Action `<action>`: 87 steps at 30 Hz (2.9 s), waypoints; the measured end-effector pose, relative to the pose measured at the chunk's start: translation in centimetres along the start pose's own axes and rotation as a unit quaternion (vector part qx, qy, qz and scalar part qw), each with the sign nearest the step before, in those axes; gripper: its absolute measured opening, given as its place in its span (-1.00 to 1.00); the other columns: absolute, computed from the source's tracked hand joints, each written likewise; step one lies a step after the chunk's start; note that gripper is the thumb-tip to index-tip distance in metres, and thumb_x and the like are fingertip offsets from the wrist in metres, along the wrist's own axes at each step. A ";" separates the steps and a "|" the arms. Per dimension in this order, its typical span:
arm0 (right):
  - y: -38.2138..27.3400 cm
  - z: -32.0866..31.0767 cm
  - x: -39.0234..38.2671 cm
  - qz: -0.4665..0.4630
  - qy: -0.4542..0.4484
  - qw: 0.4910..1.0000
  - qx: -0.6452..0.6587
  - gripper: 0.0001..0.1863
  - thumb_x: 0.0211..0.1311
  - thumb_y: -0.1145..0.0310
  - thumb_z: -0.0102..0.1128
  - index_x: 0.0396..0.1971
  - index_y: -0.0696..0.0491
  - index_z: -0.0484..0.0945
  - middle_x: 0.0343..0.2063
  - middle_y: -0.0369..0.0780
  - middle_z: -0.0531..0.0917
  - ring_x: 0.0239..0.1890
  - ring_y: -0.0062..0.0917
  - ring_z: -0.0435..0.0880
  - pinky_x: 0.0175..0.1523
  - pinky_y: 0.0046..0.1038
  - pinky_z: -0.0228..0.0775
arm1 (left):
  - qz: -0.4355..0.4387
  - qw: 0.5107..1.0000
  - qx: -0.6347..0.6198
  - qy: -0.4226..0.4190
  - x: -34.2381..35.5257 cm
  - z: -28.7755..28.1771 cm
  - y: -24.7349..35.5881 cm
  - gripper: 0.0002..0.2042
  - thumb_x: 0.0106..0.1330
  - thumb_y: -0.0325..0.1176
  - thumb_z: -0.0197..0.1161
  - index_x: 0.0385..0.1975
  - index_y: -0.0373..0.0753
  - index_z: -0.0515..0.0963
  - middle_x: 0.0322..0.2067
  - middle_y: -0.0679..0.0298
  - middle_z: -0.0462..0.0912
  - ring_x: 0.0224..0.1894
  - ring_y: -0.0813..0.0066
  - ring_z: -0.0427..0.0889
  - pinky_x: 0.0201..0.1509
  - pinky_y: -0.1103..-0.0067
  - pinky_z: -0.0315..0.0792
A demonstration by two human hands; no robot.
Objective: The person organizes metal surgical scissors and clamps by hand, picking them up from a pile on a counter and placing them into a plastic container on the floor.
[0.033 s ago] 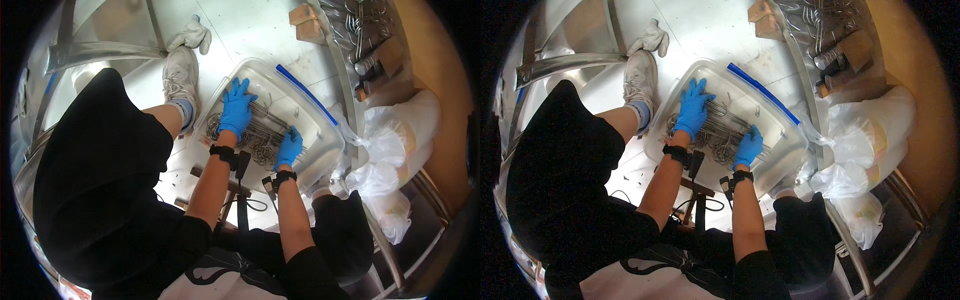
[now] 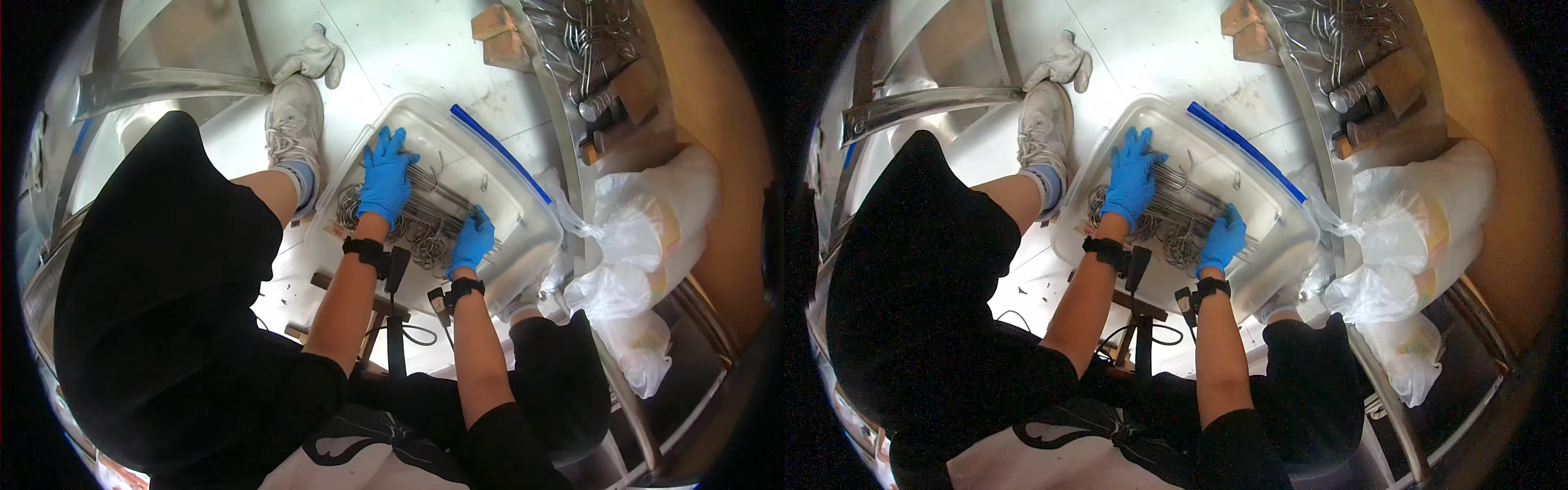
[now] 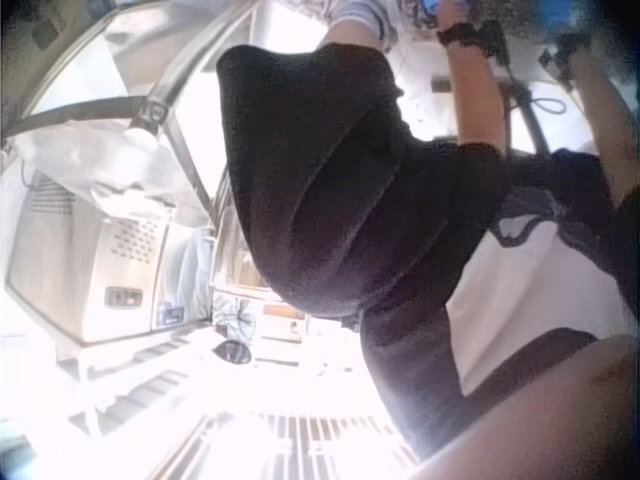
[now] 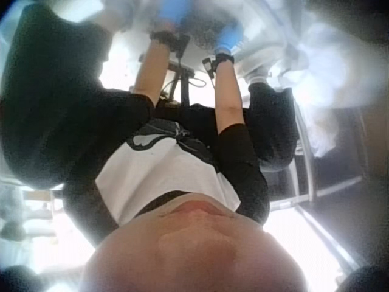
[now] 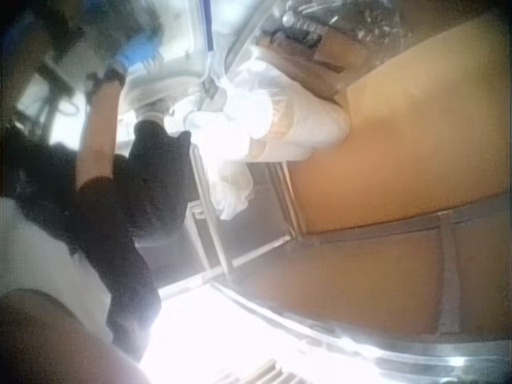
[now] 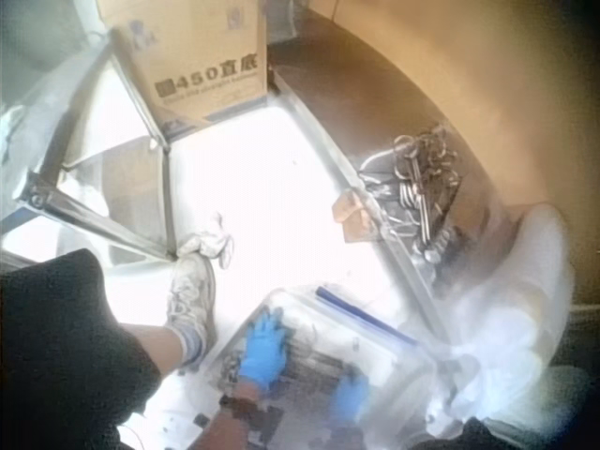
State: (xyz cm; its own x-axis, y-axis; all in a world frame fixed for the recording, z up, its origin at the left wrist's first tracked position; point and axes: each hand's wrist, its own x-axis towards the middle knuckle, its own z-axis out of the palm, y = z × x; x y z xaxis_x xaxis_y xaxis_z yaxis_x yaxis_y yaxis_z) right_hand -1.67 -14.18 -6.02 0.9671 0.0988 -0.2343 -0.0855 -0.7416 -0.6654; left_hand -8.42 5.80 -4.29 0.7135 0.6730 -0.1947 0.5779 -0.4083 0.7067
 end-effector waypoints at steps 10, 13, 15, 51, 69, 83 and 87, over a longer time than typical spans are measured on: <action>-1.0 -0.2 -0.5 -0.008 0.019 1.000 -0.007 -0.65 0.02 0.60 0.10 -0.11 0.19 0.44 -0.23 -0.13 0.55 -0.20 -0.47 0.54 -0.06 -0.50 0.36 | -0.034 0.998 0.044 -0.008 -0.5 -0.9 1.6 -0.69 -0.06 -0.61 0.06 -0.29 -0.15 0.55 0.20 0.23 0.16 0.32 0.17 -0.10 0.34 0.13 -0.34; -2.7 -0.6 -0.4 -0.072 0.009 0.997 -0.023 -0.65 0.07 0.60 0.09 -0.08 0.21 0.39 -0.20 -0.16 0.53 -0.20 -0.56 0.50 -0.08 -0.56 0.35 | 0.040 0.996 0.082 -0.012 -0.7 0.8 1.8 -0.66 -0.08 -0.57 0.10 -0.23 -0.14 0.54 0.14 0.23 0.23 0.30 0.18 -0.04 0.34 0.14 -0.30; -2.3 -0.5 -0.1 -0.092 -0.020 0.995 -0.033 -0.64 0.07 0.59 0.09 -0.07 0.20 0.38 -0.17 -0.18 0.51 -0.20 -0.57 0.49 -0.10 -0.56 0.35 | 0.042 0.998 0.016 -0.039 -1.0 1.6 2.2 -0.63 -0.10 -0.52 0.13 -0.20 -0.12 0.53 0.03 0.23 0.32 0.26 0.18 0.06 0.32 0.15 -0.22; -2.1 -2.8 4.8 0.106 -0.207 0.955 0.182 -0.82 0.01 0.45 0.23 -0.34 0.13 0.58 -0.38 -0.30 0.62 -0.38 -0.72 0.52 -0.29 -0.72 0.31 | -0.155 0.902 -0.388 0.108 0.7 -2.0 1.1 -0.49 0.05 -0.75 -0.08 0.04 -0.17 0.38 0.11 0.10 0.31 0.17 0.34 0.25 0.23 0.60 0.11; -3.3 -2.6 4.9 0.195 -0.188 0.937 0.221 -0.80 0.04 0.31 0.26 -0.40 0.12 0.58 -0.52 -0.33 0.59 -0.47 -0.70 0.48 -0.37 -0.68 0.26 | -0.120 0.955 -0.243 0.116 0.7 -1.5 0.3 -0.50 0.09 -0.81 -0.15 0.00 -0.18 0.42 0.04 0.13 0.39 0.11 0.34 0.33 0.26 0.53 0.16; -1.5 -3.2 4.7 0.220 -0.225 0.923 0.219 -0.88 0.04 0.42 0.19 -0.46 0.15 0.58 -0.53 -0.29 0.60 -0.51 -0.64 0.50 -0.37 -0.63 0.35 | -0.064 0.997 0.019 0.047 -0.2 -1.2 2.9 -0.44 -0.11 -0.68 0.05 -0.01 -0.09 0.40 0.03 0.20 0.36 0.15 0.22 0.25 0.22 0.33 0.11; -0.6 -3.3 5.3 0.205 -0.240 0.931 0.185 -0.87 0.04 0.42 0.19 -0.44 0.17 0.58 -0.53 -0.29 0.59 -0.51 -0.65 0.50 -0.35 -0.64 0.35 | -0.029 0.997 0.065 0.018 -1.4 1.7 4.2 -0.48 -0.14 -0.55 0.19 -0.05 -0.04 0.42 0.00 0.26 0.34 0.17 0.26 0.17 0.21 0.21 -0.02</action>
State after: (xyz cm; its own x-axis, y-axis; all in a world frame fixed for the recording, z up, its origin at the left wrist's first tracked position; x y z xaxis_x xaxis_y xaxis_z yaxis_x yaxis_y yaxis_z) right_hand 4.34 -15.41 -4.50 0.6249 0.2093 -0.7521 -0.5860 -0.5109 -0.6290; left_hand -6.36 2.06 -2.22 0.6638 0.7189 -0.2065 0.6663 -0.4429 0.5999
